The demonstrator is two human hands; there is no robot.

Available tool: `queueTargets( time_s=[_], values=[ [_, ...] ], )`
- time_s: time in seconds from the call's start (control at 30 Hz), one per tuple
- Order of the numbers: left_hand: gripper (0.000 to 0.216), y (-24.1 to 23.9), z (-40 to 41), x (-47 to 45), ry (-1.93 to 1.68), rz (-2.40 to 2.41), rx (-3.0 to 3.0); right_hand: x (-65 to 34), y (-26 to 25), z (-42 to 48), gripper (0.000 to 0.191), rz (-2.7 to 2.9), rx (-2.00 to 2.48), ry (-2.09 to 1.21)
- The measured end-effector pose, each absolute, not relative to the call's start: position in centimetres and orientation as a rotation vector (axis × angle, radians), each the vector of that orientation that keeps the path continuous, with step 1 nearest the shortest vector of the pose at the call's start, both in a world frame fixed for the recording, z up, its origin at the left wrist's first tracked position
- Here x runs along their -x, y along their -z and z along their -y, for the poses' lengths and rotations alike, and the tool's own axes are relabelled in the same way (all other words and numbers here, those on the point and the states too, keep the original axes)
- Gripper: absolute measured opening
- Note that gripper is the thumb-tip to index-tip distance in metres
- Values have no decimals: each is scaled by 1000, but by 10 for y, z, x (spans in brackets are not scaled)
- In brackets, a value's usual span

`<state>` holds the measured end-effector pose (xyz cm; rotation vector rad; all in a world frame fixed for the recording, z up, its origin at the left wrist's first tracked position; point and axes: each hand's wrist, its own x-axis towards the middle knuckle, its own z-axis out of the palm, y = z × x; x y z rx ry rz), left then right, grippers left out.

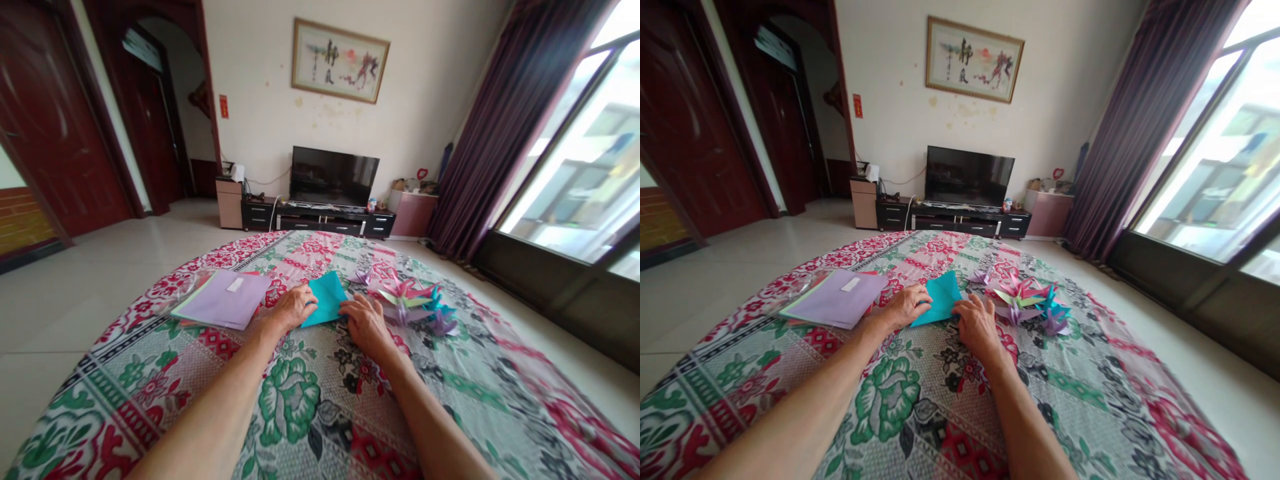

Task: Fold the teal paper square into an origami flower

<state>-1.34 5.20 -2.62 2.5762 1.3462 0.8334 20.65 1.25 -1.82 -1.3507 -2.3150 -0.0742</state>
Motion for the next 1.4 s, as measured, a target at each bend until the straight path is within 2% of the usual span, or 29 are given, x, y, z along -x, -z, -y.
queueTargets(
  time_s=[0.3,0.57,0.77,0.93,1.1,1.4],
  values=[
    [24,23,-44,18,-742,-1258,-2590,-200,8,2,22,2322,1261,86],
    [29,15,-40,20,-613,-1227,-2528,-198,1,-7,20,2235,1221,59],
    [32,16,-40,20,-599,-1243,-2507,-211,6,-26,28,2142,1238,-167],
    [36,18,-41,20,-589,-1257,-2553,-218,5,-24,11,2216,1123,-363],
    [35,23,-43,17,-642,-1257,-2670,-213,3,-28,15,2135,997,-329],
    [32,34,-48,16,-765,-1197,-2739,-201,1,-49,12,2087,1198,-162]
  ],
)
